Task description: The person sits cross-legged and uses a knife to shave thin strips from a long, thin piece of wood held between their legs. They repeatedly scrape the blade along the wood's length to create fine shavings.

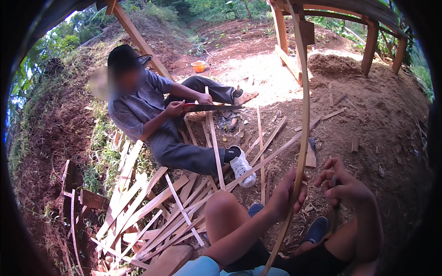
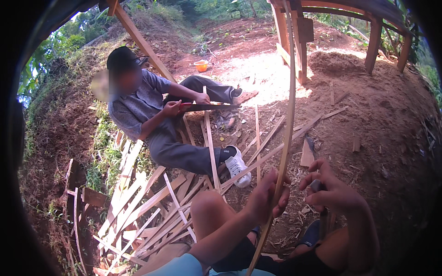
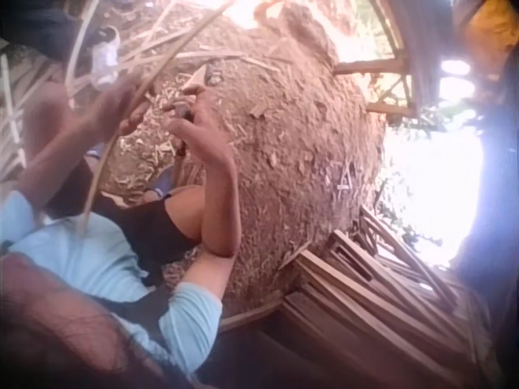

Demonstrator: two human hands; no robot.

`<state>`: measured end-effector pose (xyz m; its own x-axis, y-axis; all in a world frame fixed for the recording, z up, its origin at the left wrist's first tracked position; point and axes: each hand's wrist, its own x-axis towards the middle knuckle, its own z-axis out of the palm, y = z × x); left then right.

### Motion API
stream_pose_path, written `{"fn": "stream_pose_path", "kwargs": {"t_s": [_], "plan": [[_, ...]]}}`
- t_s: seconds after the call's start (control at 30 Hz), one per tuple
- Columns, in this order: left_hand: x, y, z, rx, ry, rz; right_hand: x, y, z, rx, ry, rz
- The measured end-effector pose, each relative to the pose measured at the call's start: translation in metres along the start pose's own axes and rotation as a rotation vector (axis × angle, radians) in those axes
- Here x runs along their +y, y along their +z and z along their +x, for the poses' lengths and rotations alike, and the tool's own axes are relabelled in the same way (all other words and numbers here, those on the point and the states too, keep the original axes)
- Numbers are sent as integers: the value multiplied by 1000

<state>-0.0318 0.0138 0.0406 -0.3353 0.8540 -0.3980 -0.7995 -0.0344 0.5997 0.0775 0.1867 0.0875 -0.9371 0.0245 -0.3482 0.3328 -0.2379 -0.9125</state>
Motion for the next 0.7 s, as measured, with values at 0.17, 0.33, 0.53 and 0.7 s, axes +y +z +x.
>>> {"fn": "stream_pose_path", "kwargs": {"t_s": [0.17,0.33,0.53,0.7], "plan": [[-4,4,-3,-68,-16,-51,-2,-3,-3,-7,3,262],[-2,9,-10,-84,5,-124,-6,-4,0,-75,-104,74],[-4,12,-1,52,35,57,3,9,12,289,-249,-20],[-1,23,-7,133,74,151,8,11,21,257,-152,-111]]}}
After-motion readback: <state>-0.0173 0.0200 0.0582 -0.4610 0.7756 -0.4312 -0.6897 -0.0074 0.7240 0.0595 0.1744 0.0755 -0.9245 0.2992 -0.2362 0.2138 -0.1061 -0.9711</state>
